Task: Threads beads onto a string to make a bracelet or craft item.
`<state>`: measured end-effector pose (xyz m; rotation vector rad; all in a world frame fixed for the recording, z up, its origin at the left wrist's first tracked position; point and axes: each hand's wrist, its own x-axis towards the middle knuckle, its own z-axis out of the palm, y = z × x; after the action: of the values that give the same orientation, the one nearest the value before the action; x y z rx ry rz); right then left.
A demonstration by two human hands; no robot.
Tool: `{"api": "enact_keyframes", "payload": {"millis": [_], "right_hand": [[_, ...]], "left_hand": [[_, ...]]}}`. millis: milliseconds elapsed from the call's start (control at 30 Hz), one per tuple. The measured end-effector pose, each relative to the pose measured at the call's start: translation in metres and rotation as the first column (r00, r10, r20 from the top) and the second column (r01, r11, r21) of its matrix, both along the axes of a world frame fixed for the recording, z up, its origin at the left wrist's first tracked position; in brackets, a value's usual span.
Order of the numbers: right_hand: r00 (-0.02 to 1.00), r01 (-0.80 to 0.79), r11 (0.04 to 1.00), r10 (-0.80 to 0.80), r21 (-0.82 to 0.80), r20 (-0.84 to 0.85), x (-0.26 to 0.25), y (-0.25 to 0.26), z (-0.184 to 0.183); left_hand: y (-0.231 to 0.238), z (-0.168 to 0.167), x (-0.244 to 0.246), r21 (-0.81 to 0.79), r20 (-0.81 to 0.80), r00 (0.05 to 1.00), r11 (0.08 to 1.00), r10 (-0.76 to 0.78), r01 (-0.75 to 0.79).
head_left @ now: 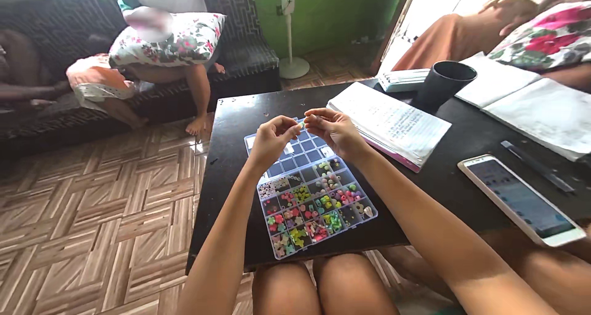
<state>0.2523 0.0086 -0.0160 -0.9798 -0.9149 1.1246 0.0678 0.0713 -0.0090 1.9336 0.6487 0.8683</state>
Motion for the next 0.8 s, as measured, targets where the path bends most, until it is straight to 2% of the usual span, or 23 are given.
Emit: {"api": "enact_keyframes", "payload": {"millis": [800], "right_hand": [[0.999,-0.038,0.999,0.038,0.01,-0.022,-0.0027,0.0017,-0.0002]], "left_hand": [[0.0011,-0.0001,0.0022,-0.011,0.008,1.0,1.0,0.02,-0.02]]}}
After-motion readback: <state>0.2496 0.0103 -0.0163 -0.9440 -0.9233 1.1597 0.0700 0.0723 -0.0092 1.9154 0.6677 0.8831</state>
